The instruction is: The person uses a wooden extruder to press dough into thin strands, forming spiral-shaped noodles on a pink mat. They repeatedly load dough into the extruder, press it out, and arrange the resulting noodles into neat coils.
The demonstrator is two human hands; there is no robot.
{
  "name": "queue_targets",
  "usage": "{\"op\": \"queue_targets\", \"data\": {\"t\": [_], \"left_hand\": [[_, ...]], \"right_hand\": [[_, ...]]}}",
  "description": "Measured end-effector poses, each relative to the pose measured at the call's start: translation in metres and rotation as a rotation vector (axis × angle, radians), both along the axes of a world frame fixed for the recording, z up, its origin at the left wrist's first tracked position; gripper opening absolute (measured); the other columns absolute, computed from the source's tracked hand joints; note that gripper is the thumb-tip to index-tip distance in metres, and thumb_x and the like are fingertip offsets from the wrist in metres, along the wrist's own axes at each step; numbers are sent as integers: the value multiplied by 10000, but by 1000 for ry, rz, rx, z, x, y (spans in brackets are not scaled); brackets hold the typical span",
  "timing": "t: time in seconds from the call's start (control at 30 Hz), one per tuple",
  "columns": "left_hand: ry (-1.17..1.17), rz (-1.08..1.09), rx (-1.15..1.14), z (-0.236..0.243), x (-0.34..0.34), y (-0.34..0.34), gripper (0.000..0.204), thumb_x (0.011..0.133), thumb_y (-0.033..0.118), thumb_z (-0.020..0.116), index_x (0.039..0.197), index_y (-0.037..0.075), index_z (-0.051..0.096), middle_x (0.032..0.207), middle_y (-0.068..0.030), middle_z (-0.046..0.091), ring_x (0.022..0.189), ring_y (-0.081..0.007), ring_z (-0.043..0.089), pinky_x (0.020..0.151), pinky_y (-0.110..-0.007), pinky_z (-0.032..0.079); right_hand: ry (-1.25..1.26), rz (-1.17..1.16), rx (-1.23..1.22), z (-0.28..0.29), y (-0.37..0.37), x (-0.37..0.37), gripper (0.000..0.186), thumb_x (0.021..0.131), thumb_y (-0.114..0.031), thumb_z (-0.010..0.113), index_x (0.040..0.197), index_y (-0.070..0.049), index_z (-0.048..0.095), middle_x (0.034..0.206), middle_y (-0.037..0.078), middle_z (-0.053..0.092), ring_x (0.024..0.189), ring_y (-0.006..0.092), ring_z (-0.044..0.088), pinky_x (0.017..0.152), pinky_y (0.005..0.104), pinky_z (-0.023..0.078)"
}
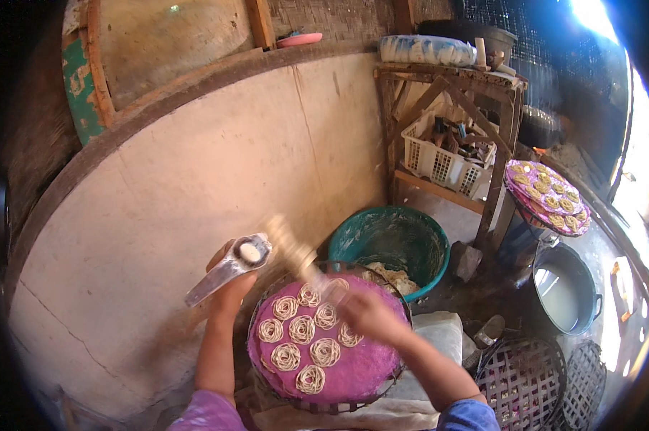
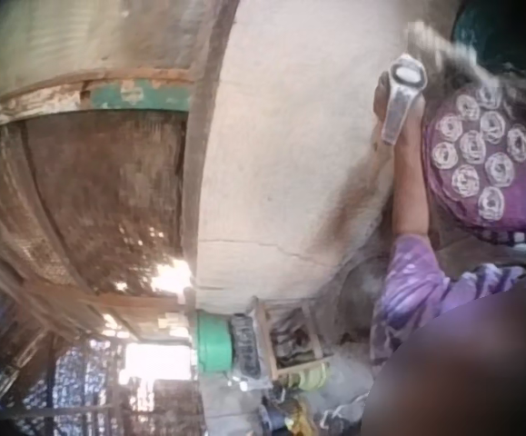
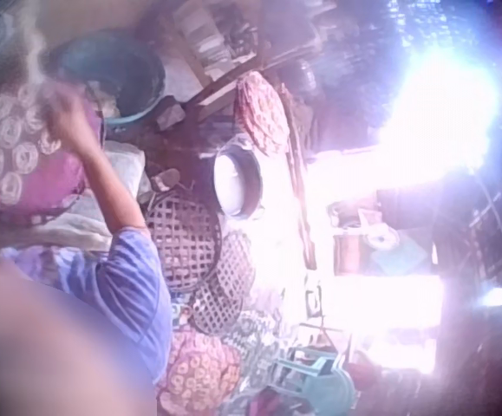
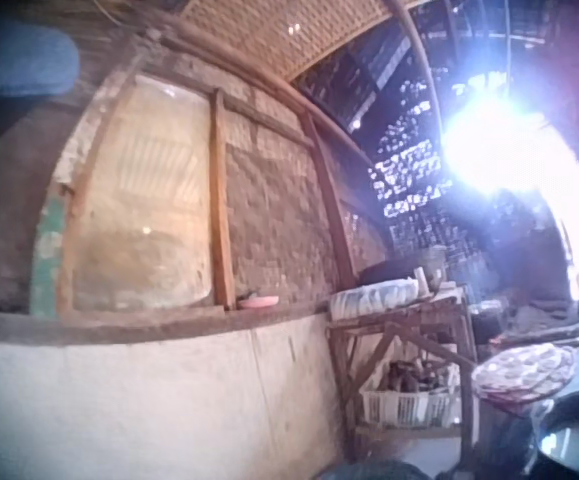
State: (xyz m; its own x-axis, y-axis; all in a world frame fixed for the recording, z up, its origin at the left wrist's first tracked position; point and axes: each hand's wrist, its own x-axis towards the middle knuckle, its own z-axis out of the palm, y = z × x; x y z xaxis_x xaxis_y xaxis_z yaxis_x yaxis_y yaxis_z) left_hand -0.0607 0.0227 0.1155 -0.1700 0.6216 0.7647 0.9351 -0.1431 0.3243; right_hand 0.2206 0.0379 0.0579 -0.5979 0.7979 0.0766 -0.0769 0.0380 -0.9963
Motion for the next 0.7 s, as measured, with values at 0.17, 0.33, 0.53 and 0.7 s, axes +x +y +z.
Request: {"op": "queue_targets", "data": {"t": [0.17, 0.33, 0.53, 0.7], "left_hand": [[83, -2, 152, 14, -14, -41, 320, 688, 124, 804, 936, 48, 617, 884, -140, 632, 840, -329, 624, 738, -370, 514], [-290, -244, 733, 42, -45, -86, 310, 794, 98, 651, 1048, -30, 529, 989, -100, 588, 877, -220, 577, 750, -339, 468], [-1142, -1177, 389, 60, -10, -97, 180, 768, 116, 571, 864, 103, 419, 790, -24, 419, 735, -138, 462, 674, -309, 399], [-1770, -1434, -22, -19, 57, -48, 166, 756, 77, 582, 833, 121, 442, 825, -10, 453, 880, -153, 505, 807, -342, 406]], "right_hand": [[-906, -662, 637, -72, 141, 67, 205, 894, -164, 503, 993, -101, 671, 744, 94, 648, 716, 228, 658, 626, 375, 500], [-1742, -225, 603, -116, 159, 95, 259, 866, -277, 566, 1044, -150, 705, 1061, 163, 648, 1028, 312, 620, 841, 424, 495], [-68, 171, 415, -30, 66, 53, 560, 1008, -462, 365, 1272, -5, 551, 1290, 169, 545, 1230, 285, 489, 1048, 402, 369], [400, 182, -1188, -40, -85, -7, 926, 838, -769, 353, 1400, -34, 380, 1210, 219, 571, 937, 267, 639, 769, 390, 551]]}}
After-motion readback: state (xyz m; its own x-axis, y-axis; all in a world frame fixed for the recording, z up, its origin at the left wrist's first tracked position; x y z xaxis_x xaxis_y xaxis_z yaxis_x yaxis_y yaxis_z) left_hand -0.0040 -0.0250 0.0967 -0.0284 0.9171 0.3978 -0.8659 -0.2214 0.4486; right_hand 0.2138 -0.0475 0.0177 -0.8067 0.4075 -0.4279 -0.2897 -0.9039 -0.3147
